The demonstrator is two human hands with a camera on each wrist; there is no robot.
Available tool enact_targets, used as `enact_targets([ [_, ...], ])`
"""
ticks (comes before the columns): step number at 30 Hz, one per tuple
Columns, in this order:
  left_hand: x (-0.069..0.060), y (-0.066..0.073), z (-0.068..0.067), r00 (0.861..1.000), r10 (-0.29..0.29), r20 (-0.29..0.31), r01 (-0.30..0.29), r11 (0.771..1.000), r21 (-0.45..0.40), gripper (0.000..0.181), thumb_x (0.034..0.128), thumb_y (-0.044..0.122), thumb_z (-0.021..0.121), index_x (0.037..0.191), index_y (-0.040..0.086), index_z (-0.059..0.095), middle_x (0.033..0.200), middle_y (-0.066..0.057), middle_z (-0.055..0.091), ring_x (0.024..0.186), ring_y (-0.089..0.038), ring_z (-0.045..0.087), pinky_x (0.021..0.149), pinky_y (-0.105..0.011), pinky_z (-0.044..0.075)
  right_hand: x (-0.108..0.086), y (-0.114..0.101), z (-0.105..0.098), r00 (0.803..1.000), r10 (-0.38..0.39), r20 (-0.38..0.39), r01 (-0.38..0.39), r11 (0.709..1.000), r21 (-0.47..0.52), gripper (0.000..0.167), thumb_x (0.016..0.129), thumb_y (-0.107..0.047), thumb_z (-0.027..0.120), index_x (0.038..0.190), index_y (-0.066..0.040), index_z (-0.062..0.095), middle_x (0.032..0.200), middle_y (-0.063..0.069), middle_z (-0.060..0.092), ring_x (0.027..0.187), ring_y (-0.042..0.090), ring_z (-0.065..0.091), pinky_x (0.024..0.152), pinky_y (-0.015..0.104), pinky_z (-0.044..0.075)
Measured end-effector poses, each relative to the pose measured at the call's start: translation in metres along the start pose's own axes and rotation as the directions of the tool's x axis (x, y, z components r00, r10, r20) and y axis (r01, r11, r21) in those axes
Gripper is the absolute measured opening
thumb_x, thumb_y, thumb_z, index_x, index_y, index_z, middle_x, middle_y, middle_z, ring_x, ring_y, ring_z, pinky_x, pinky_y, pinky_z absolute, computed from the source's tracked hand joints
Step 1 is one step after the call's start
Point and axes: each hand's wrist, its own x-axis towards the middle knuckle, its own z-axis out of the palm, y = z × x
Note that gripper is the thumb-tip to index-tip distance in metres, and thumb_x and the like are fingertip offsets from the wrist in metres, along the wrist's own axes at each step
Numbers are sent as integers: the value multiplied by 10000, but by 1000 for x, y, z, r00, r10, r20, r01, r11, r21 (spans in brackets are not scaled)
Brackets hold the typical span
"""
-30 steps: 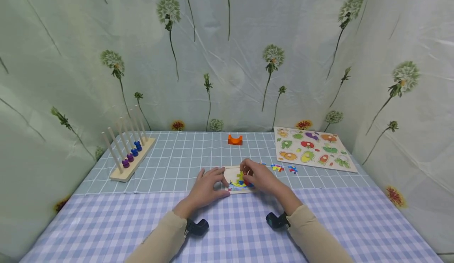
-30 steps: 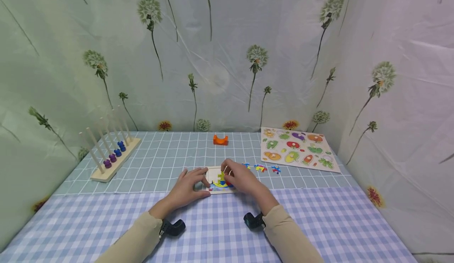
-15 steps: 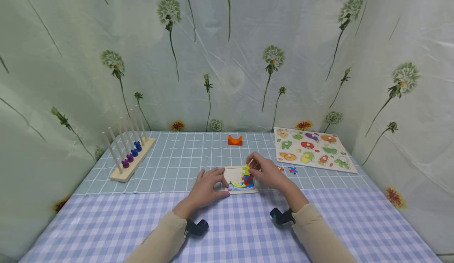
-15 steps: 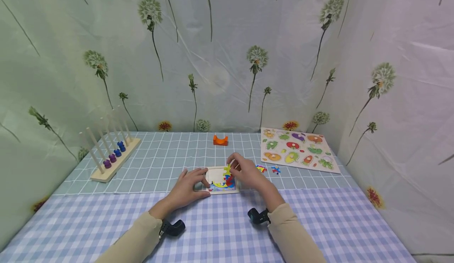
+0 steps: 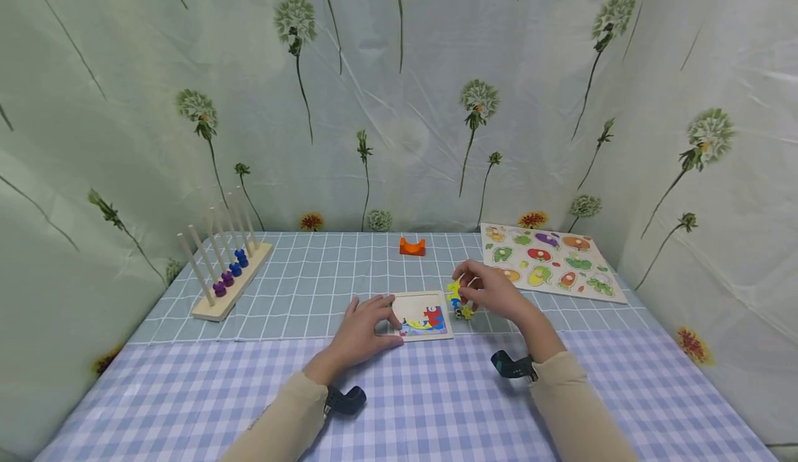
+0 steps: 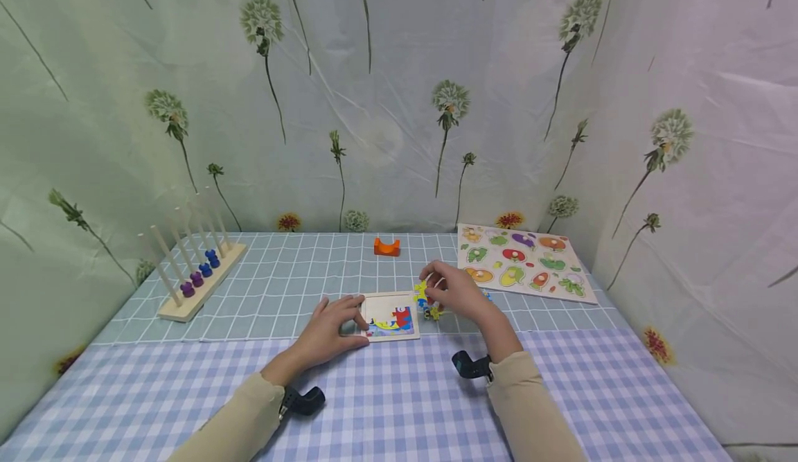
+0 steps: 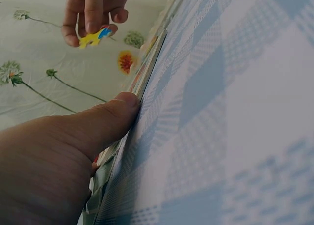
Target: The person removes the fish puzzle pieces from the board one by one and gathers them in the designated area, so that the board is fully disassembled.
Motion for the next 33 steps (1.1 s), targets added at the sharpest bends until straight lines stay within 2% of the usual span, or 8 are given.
enact_targets([
  [5,-1,0,1,1000,0,2,0,1000,1,163,806,369,820,866,299,686,1511,-53,524,1466,-333,400,1190,-716,106,-3,7,-14,998,61,-5,-61,998,20,262,944,-53,652,1196,-36,583,983,115,614,785,189,675,663,335,620],
  [14,-1,0,1,1000,0,-1,0,1000,-5,159,810,368,817,864,308,680,1514,-50,522,1465,-335,400,1189,-717,109,-7,22,-27,994,110,8,-110,994,9,241,941,-29,630,1177,-14,584,959,119,601,773,205,672,690,378,625],
  [26,-1,0,0,1000,-1,-8,1,1000,-10,163,806,364,822,860,311,678,1509,-50,527,1464,-333,403,1191,-714,109,-8,42,-32,980,176,90,-170,983,-65,210,910,-20,670,1110,-26,605,903,91,576,732,173,604,645,314,605],
  [33,-1,-1,0,1000,3,-7,-4,1000,-4,165,806,368,821,867,305,681,1511,-54,525,1462,-335,405,1190,-714,115,-9,49,-32,970,197,144,-191,980,-54,207,904,-19,666,1103,-29,611,853,77,577,695,173,601,619,319,587],
])
